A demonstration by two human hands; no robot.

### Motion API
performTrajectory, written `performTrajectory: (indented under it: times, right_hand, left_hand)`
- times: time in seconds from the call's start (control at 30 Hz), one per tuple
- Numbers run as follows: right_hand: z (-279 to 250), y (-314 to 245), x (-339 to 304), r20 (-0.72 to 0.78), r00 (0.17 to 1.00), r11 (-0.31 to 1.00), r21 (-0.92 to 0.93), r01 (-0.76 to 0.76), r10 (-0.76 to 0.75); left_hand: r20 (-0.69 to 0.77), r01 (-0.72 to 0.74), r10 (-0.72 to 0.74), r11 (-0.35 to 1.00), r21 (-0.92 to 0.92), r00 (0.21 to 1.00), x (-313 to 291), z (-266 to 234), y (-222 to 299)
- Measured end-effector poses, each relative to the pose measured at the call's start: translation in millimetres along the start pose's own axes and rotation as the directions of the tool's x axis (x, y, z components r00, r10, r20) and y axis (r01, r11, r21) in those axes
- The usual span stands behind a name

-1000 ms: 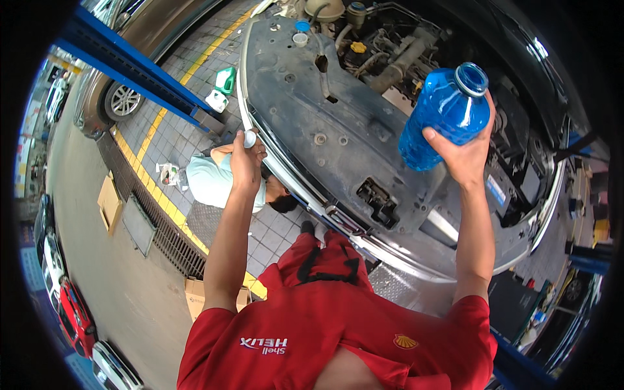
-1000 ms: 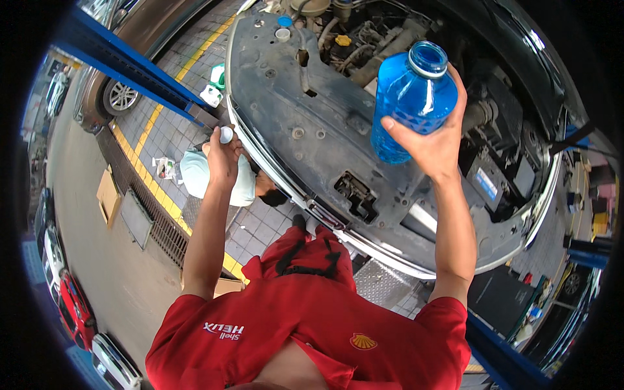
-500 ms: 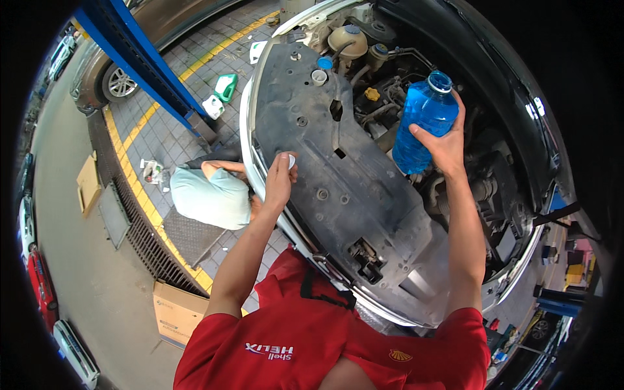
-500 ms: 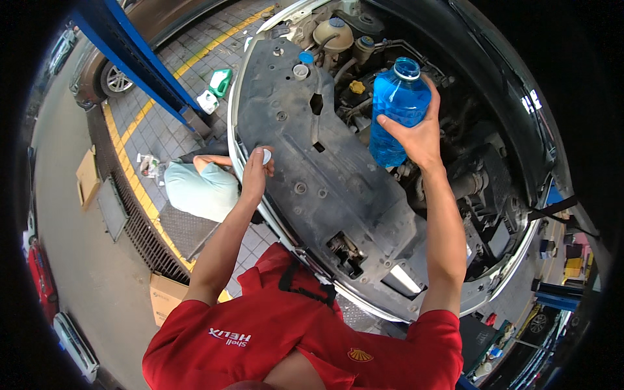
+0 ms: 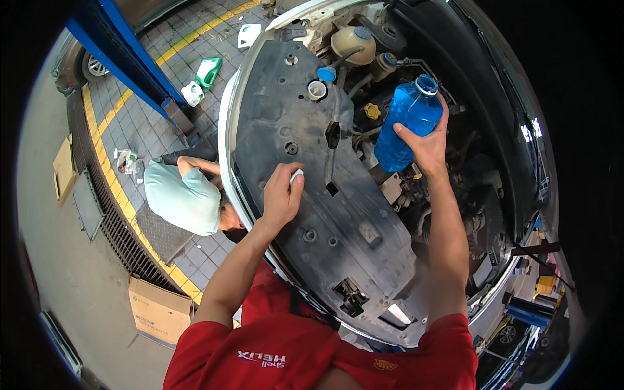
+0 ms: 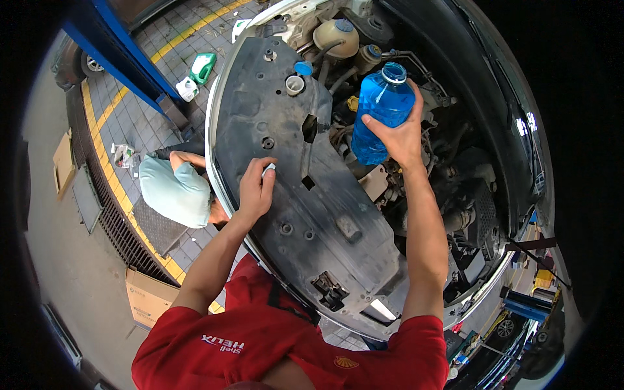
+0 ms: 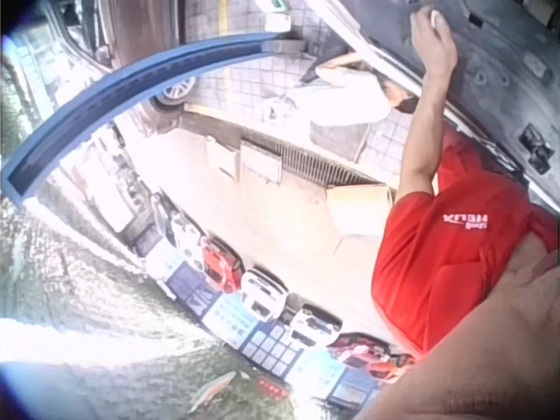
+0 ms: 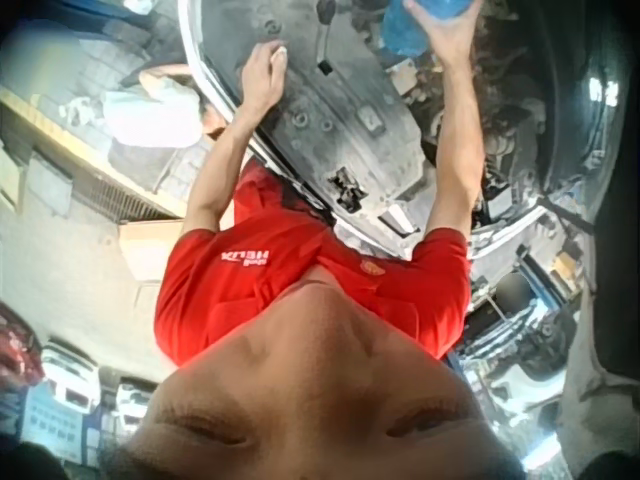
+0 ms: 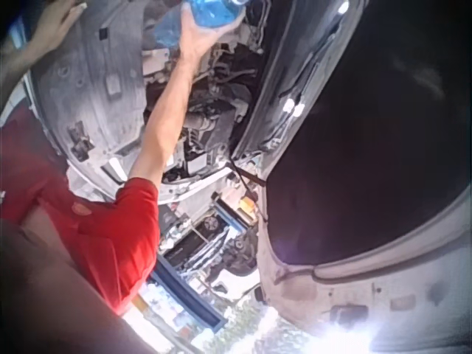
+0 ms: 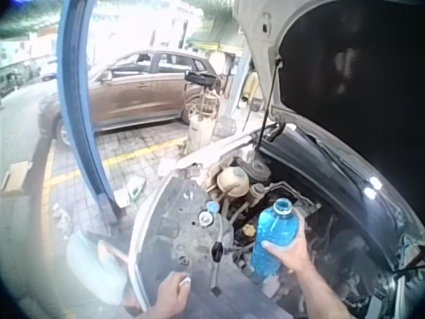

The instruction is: The person retrieves a blue liquid bottle from a shop shelf, carries it to a white car with its hood open, and pours the liquid into the windshield washer fluid reservoir. The person then closes the reservoir cap and checks the engine oil level using the dipstick.

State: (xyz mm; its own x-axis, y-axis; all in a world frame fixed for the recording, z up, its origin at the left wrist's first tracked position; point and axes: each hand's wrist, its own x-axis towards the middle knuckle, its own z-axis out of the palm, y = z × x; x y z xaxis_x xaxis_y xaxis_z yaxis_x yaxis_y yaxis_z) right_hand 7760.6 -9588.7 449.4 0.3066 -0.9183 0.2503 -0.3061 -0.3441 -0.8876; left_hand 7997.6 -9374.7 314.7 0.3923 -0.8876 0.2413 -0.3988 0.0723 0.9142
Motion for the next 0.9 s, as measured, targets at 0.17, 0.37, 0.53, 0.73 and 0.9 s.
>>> performTrajectory:
  times: [0.17,0.37,0.53,0.73,0.9]
  right_hand:
    - [14,22,21,0.068,0.998,1.000,-0.006,-0.012,0.012]
    - [25,49,41,0.149,0.988,0.994,-0.109,-0.023,0.039]
    - [33,52,57,0.256,0.960,0.978,-0.197,-0.065,0.115]
    - [42,46,67,0.349,0.921,0.935,-0.353,-0.040,0.171]
    - [47,43,67,0.371,0.904,0.904,-0.425,-0.039,0.213]
  left_hand:
    - [0.010,-0.018,0.018,1.000,0.017,1.000,0,0,1]
    - [0.026,-0.029,0.028,0.999,0.020,0.999,1,-2,0]
    - [0.050,-0.014,0.013,1.000,0.026,0.999,1,-3,-2]
    - [0.040,-0.038,0.038,0.999,0.004,0.998,1,-4,-5]
    - [0.033,-0.068,0.067,0.998,0.010,0.997,1,-4,-6]
